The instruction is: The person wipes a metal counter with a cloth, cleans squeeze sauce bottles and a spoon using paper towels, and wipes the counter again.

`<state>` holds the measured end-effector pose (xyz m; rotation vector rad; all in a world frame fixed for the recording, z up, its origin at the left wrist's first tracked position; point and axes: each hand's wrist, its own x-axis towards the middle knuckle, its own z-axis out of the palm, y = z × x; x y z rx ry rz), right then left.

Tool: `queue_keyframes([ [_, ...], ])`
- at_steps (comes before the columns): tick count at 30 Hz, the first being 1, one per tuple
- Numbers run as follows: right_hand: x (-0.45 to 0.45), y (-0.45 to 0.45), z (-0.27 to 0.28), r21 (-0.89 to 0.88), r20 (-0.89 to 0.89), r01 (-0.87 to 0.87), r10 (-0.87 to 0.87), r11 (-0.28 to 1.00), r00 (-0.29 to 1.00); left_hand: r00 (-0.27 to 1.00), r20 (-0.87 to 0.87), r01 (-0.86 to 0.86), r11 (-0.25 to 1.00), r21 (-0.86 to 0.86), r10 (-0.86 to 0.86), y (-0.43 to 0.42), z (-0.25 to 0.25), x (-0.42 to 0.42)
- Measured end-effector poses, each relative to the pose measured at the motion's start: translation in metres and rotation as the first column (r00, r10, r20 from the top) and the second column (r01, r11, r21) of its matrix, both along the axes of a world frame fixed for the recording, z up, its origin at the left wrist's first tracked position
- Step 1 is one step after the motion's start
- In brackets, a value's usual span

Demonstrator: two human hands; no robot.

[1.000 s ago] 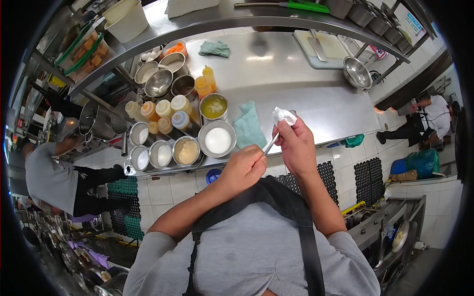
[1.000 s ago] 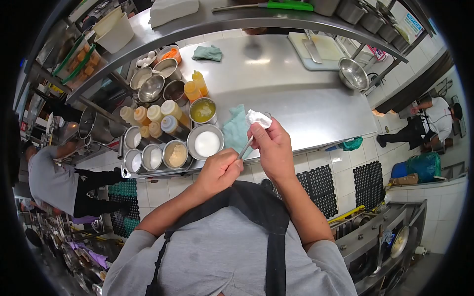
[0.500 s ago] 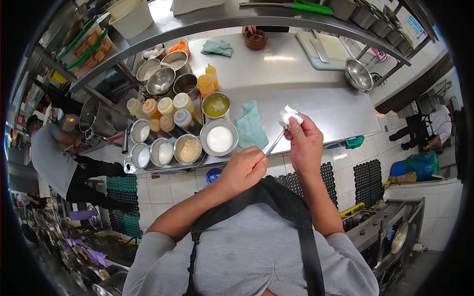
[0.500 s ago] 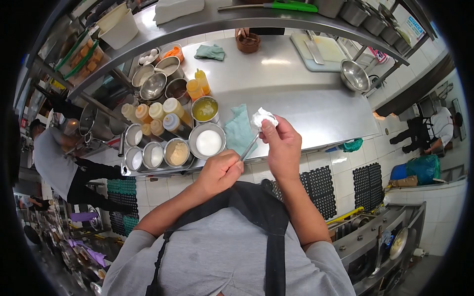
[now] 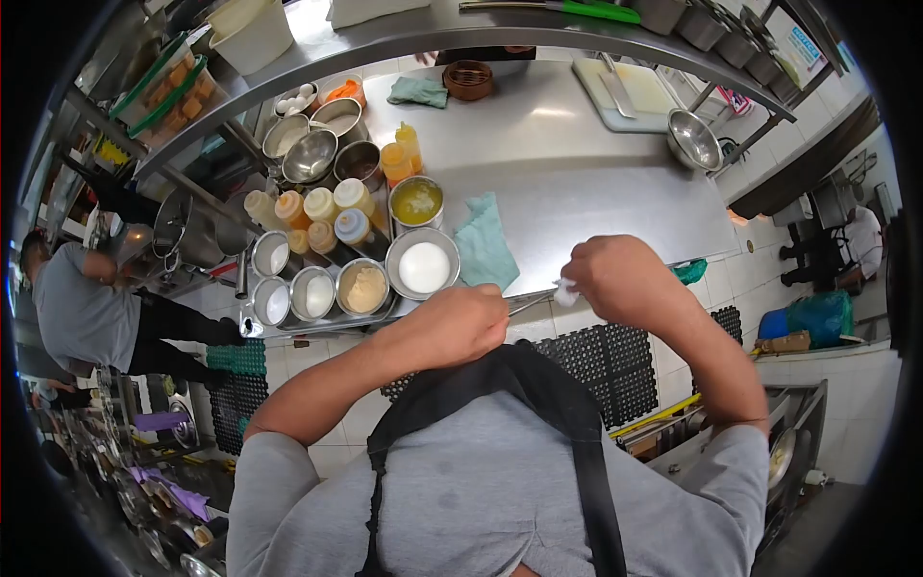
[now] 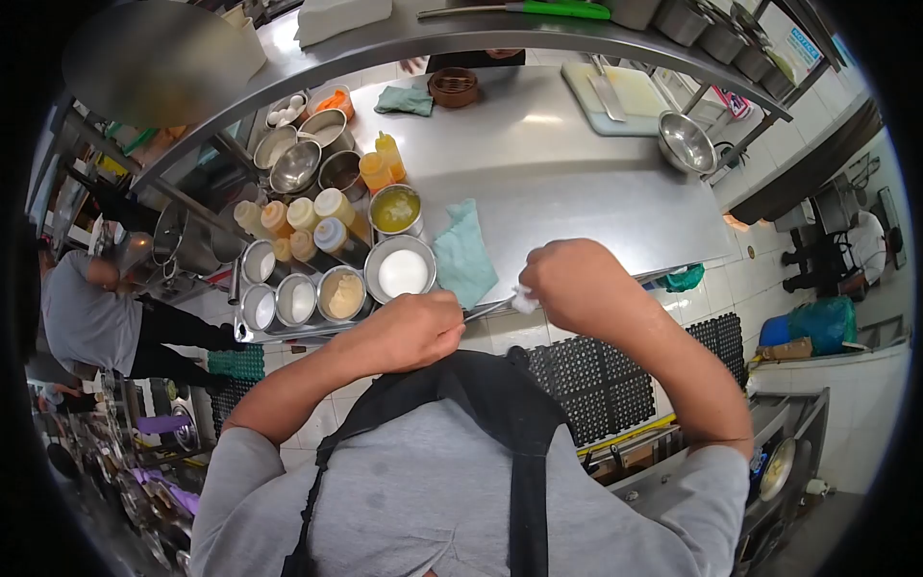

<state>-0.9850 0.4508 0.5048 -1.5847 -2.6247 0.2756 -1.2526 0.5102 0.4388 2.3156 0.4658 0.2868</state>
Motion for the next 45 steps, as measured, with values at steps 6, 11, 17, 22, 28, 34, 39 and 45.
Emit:
queue_keyframes([
  [6, 0.008, 0.003, -0.012, 0.059, -0.051, -0.035, 0.038, 0.998, 0.998, 0.993, -0.118, 0.011, 0.984, 0.178, 0.011, 0.004, 0.011, 0.006],
  [11, 0.006, 0.019, -0.006, 0.272, -0.487, 0.327, -0.163, 0.905, 0.858, 0.975, 0.097, -0.215, 0.966, 0.144, 0.202, 0.01, 0.024, 0.017],
  [17, 0.012, 0.024, -0.018, 0.238, -0.638, 0.345, -0.121, 0.908, 0.761, 0.963, 0.204, -0.206, 0.97, 0.129, 0.178, 0.013, 0.022, 0.018],
  [22, 0.001, 0.025, -0.036, 0.06, -0.887, 0.531, -0.199, 0.846, 0.417, 0.924, 0.32, -0.231, 0.972, 0.03, 0.21, 0.009, 0.012, 0.027],
  [28, -0.03, 0.031, -0.066, -0.523, -0.681, 0.148, -0.307, 0.839, -0.665, 0.847, 0.412, -0.351, 0.935, -0.042, 0.337, -0.006, -0.005, 0.05],
  [34, -0.033, 0.015, -0.08, -0.563, -0.575, -0.219, -0.568, 0.797, -0.589, 0.865, 0.4, -0.299, 0.952, -0.073, 0.302, 0.002, -0.014, 0.047],
  [39, -0.021, 0.029, -0.071, -0.444, -0.566, -0.322, -0.54, 0.836, -0.623, 0.942, 0.183, 0.055, 0.409, -0.911, 0.282, 0.024, 0.004, 0.031],
  [45, -0.031, 0.038, -0.047, -0.466, -0.602, -0.119, -0.413, 0.877, -0.684, 0.789, 0.398, 0.226, 0.381, -0.896, 0.468, 0.027, 0.002, 0.027],
])
